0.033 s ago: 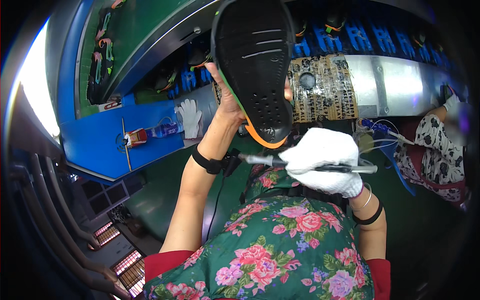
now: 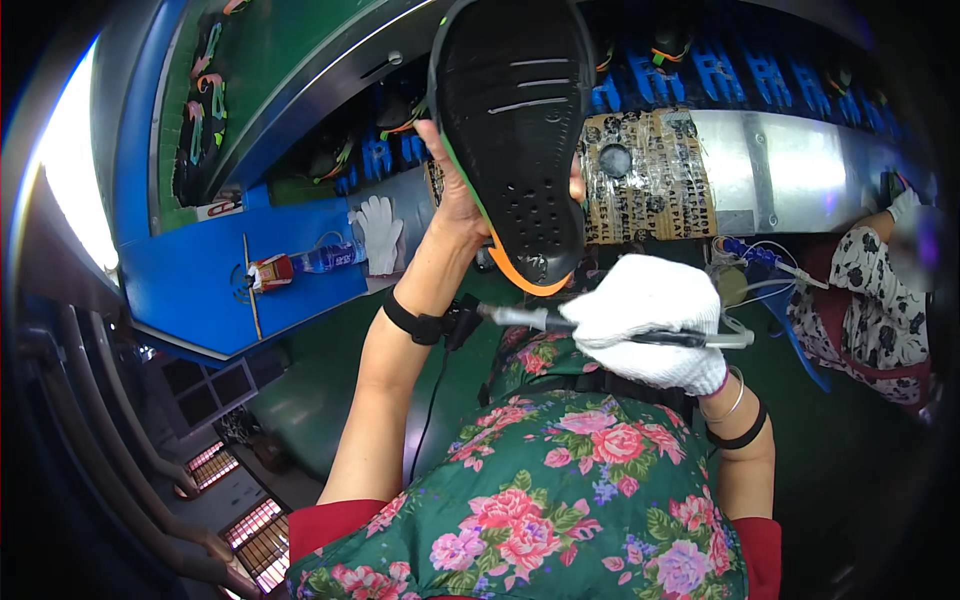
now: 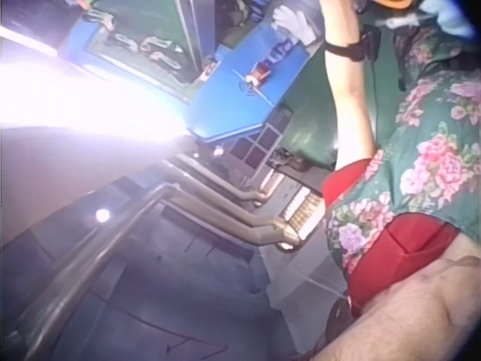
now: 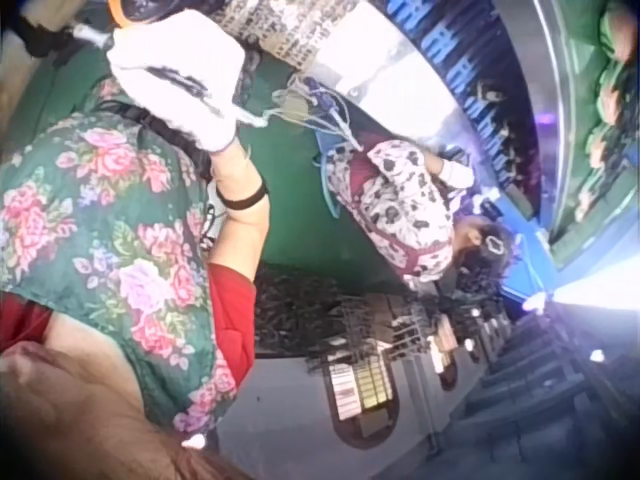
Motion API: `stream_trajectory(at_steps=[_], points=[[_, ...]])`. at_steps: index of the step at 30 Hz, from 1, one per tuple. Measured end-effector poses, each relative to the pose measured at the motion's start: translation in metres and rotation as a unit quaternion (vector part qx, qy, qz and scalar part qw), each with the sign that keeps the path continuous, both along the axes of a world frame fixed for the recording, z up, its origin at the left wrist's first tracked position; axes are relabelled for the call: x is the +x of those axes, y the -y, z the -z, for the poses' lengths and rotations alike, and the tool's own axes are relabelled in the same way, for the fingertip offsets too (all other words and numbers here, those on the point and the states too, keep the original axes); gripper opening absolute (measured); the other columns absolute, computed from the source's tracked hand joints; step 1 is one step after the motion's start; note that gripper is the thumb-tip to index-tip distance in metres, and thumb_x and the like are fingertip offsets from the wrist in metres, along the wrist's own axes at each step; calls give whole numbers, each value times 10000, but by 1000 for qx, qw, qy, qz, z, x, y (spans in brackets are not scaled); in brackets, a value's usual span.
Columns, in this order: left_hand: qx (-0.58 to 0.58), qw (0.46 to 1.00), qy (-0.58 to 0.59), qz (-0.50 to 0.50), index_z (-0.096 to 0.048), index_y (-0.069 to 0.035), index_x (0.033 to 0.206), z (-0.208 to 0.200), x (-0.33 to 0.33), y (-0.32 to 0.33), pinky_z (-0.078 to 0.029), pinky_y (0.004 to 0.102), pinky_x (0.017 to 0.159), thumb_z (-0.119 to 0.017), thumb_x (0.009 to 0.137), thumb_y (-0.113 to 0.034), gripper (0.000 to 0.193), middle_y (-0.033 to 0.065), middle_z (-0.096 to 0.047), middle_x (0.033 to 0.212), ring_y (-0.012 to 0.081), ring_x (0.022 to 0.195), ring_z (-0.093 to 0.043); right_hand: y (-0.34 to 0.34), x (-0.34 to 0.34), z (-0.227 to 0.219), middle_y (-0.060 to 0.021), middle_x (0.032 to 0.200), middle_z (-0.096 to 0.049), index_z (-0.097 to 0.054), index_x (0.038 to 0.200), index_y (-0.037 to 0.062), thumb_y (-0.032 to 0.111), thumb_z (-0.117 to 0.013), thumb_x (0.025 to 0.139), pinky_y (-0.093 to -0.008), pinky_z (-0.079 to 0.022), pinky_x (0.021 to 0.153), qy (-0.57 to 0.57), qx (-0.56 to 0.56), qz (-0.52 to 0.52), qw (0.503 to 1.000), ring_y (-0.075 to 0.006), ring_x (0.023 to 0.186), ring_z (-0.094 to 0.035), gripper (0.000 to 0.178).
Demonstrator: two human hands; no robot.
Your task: Apply adhesive or solvent to the bottom of shoe soles using a brush on a manufacturing assembly line.
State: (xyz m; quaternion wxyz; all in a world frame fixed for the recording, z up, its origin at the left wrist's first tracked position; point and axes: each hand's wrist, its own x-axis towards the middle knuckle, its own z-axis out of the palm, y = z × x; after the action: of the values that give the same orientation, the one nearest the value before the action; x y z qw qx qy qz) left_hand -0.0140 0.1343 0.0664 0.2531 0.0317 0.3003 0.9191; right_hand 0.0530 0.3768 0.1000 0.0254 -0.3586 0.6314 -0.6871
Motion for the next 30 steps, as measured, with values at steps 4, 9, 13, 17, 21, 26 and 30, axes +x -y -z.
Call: stream_trajectory(at_steps=[4, 9, 13, 17, 21, 26, 30], points=[[30, 998, -21, 60, -494, 41, 1439, 6, -5, 5, -635, 489, 829, -366, 641, -1043, 1352, 269, -688, 1134, 364, 977, -729, 4, 4, 12, -82, 979, -781, -778, 1041, 112, 20, -833, 742, -336, -570, 698, -147, 98, 88, 980, -242, 793, -734, 318], [-159, 980, 37, 115, -456, 3, 1495, 5, -1, 11, -628, 550, 823, -472, 647, -989, 1305, 308, -657, 1215, 414, 973, -720, 4, 2, 10, -45, 979, -771, -752, 1195, 102, 49, -773, 834, -334, -561, 686, 19, 40, -98, 994, -216, 743, -694, 366], [-241, 963, 76, 97, -496, 15, 1451, -3, 2, 9, -654, 541, 802, -496, 723, -925, 1188, 282, -685, 1171, 382, 954, -744, -1, 3, 20, -63, 1018, -772, -755, 1192, 126, 85, -783, 828, -351, -566, 731, -104, 117, -50, 986, -243, 819, -704, 367], [-272, 951, 77, 124, -528, 15, 1422, 6, -2, 12, -665, 511, 790, -495, 808, -863, 1072, 260, -697, 1162, 351, 957, -755, 9, -1, 24, -59, 1047, -774, -767, 1150, 152, 149, -798, 810, -371, -566, 759, -175, 103, -89, 975, -267, 855, -706, 342], [-309, 937, 112, 114, -589, 2, 1378, 2, -5, 3, -676, 437, 759, -467, 859, -831, 988, 221, -714, 1169, 298, 959, -764, 1, -22, 12, -34, 1083, -769, -775, 1113, 192, 136, -807, 774, -369, -568, 741, -141, 82, -63, 985, -263, 831, -708, 345], [-169, 956, 225, 80, -606, -5, 1338, -11, -12, -9, -659, 400, 645, -363, 901, -860, 990, 184, -741, 1033, 270, 793, -758, -5, -28, -5, -74, 1014, -793, -819, 954, 112, 112, -842, 777, -355, -582, 764, 25, 109, -126, 986, -240, 850, -738, 178], [143, 958, 218, 119, -580, 16, 1393, 11, 6, 2, -566, 529, 976, -378, 1063, -594, 723, 243, -684, 1254, 402, 1049, -704, -16, -30, -6, -147, 998, -786, -797, 980, -7, 7, -818, 803, -329, -579, 809, 203, -13, 45, 978, -205, 886, -739, 178]])
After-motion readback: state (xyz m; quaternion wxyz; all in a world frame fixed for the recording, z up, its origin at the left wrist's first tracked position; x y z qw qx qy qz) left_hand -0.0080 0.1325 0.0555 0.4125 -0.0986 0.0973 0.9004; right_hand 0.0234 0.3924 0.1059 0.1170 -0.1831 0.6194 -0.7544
